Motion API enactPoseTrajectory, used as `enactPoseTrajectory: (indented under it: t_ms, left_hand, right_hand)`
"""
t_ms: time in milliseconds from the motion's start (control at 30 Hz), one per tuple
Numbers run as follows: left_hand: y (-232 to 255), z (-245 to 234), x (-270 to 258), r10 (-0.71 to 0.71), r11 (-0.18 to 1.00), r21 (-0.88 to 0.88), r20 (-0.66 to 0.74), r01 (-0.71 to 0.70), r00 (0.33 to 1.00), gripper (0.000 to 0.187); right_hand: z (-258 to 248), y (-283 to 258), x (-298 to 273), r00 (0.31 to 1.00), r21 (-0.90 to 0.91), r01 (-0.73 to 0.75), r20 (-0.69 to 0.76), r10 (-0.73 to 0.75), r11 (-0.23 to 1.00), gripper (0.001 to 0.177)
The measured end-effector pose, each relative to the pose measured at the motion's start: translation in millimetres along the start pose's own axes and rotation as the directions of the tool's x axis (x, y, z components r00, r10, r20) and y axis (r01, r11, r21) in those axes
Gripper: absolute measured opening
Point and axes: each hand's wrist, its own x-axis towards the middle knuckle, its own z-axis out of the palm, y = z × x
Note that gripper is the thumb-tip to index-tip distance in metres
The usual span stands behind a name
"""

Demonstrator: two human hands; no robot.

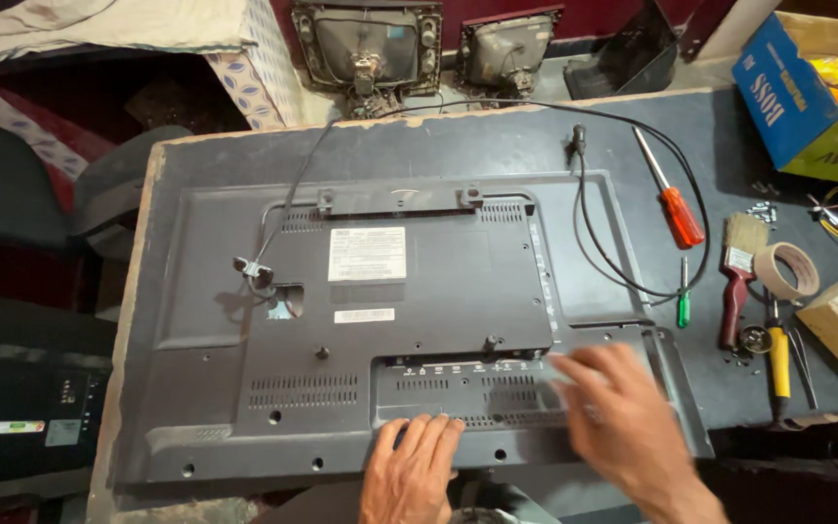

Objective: The person removes the back cover of a television to access the internal components. They then manipulate and connect wires to the circuit boards inside the chassis before reattaching the back cover.

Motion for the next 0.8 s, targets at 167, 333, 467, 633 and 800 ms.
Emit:
enactPoseTrajectory:
  t_ms: [167, 333, 467, 633, 800]
  left_hand:
    - [-0.8, -5.8, 4.7, 0.001, 0.998, -0.059, 0.004, 0.000, 1.000, 0.059]
    - [5.3, -24.6, 14.7, -0.013, 0.998, -0.055, -0.017, 0.012, 1.000, 0.057]
    - [12.3, -54.0, 30.0, -0.013, 0.994, -0.110, 0.019, 0.015, 1.000, 0.060]
    - [25.3, -93.4, 54.7, -0.053, 0.983, -0.167, 0.114, 0.072, 0.992, 0.061]
    - [37.2, -128.7, 75.8, -0.072, 0.983, -0.164, 0.105, 0.089, 0.992, 0.057]
  right_hand:
    - [3.2, 43.0, -83.2, 0.865, -0.130, 0.066, -0.487, -0.122, 0.989, 0.032]
    - [64.7, 66.1, -138.6, 0.938, -0.213, 0.266, -0.167, -0.304, 0.940, 0.029]
    - [103.8, 64.0, -156.3, 0.922, -0.182, 0.366, -0.062, -0.382, 0.913, 0.028]
    - [97.2, 49.2, -142.3, 0.947, -0.076, 0.318, -0.029, -0.320, 0.945, 0.031]
    - [70.5, 22.8, -118.3, 0.902, -0.089, 0.409, -0.115, -0.417, 0.908, 0.035]
